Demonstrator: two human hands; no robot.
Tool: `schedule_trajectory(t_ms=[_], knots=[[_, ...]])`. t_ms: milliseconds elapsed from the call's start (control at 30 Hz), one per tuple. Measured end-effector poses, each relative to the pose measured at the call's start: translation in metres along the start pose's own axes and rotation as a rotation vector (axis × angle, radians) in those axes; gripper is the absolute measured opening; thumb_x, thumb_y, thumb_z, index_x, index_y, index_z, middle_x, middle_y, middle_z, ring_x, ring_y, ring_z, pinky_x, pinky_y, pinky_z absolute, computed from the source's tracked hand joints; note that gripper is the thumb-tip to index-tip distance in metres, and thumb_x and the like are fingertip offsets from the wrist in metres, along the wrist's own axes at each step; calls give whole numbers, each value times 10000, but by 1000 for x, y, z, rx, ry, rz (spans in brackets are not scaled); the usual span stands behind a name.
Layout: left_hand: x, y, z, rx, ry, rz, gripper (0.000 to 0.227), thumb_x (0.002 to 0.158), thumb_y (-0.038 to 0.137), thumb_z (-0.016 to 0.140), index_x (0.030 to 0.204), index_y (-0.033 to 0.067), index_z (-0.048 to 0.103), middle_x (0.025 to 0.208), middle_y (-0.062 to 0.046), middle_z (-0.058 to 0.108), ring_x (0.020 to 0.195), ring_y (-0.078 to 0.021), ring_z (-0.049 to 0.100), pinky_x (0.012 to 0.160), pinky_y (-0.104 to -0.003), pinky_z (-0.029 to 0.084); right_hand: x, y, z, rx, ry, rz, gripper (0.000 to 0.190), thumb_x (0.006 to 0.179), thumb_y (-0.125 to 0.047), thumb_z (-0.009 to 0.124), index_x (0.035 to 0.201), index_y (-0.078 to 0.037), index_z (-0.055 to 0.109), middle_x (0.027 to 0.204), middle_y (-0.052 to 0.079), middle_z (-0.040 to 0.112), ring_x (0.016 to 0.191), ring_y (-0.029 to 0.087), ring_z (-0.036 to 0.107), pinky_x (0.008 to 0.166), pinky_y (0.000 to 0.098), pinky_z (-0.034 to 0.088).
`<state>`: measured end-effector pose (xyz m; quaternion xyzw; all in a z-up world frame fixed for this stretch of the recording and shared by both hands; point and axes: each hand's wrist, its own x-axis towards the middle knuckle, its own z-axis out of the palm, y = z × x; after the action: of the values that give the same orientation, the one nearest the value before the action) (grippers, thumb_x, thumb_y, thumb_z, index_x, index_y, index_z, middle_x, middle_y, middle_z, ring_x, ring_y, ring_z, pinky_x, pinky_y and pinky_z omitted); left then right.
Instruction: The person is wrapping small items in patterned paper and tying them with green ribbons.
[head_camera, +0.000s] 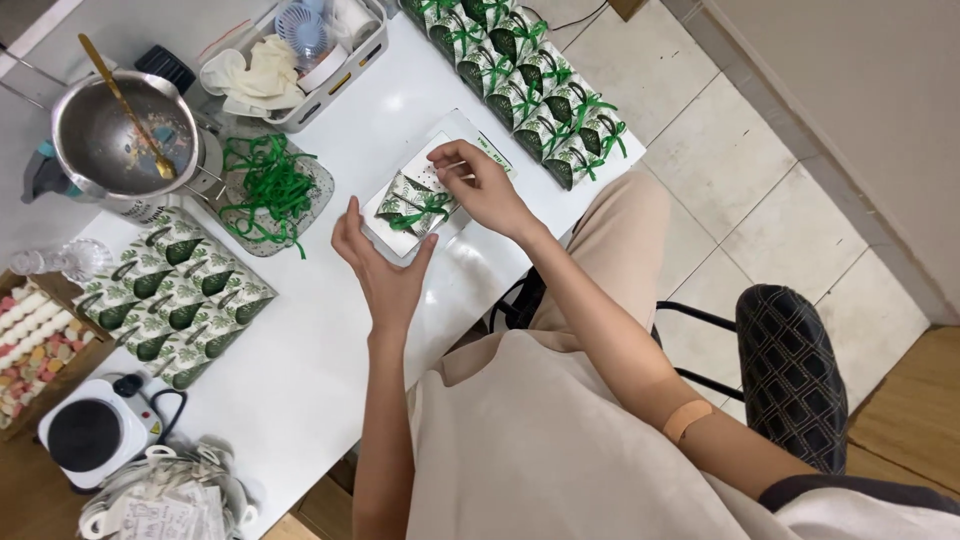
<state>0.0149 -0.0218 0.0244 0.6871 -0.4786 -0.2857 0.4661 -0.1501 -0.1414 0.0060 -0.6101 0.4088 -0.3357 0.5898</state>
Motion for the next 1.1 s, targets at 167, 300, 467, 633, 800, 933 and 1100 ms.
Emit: schedule_trajectory(t_ms=[167,300,467,633,800,933,1100], knots=[[19,6,3,55,-2,174,1016,799,165,945,1583,56,308,1545,-232,312,1458,-396,378,1185,-501,388,-23,-23,-7,-146,-39,-71,377,881,69,610,1242,-38,636,1203,70,634,987,133,665,926,300,572],[29,-7,15,-22,-55,170,729,850,140,894,1460,66,502,1508,-192,459,1462,-395,429,1176,-489,409,-23,-20,-7,-288,-22,-101,354,853,51,688,1194,-44,693,1109,79,665,932,152,709,903,301,594],[37,-10,14,-63,-89,202,536,886,83,837,1371,63,610,1435,-155,575,1450,-394,481,1169,-469,435,-14,-25,-8,-370,13,-137,197,881,-2,733,1073,-38,757,993,81,728,879,170,739,846,302,606],[44,-3,7,-93,-148,188,488,846,66,831,1294,68,637,1377,-143,595,1285,-303,612,1072,-398,508,-3,-47,-12,-424,-47,-201,139,873,-13,737,1007,-23,771,948,97,734,841,185,744,773,313,588],[45,-2,9,-93,-138,190,474,825,46,819,1265,67,644,1355,-136,611,1266,-293,626,1058,-382,519,8,-50,-9,-449,-80,-267,123,866,-2,747,986,-16,768,936,101,737,820,179,751,753,308,593],[46,-4,8,-108,-135,180,457,827,39,814,1248,62,639,1357,-129,623,1272,-288,630,1069,-383,518,12,-44,-6,-440,-75,-265,127,865,14,746,989,-5,766,942,102,735,823,177,756,767,299,605],[46,-2,5,-124,-164,165,455,832,34,817,1251,63,640,1373,-128,619,1291,-285,621,1081,-385,509,12,-34,-7,-346,-66,-162,106,904,-15,733,1004,-26,765,966,76,740,833,134,759,768,272,629]])
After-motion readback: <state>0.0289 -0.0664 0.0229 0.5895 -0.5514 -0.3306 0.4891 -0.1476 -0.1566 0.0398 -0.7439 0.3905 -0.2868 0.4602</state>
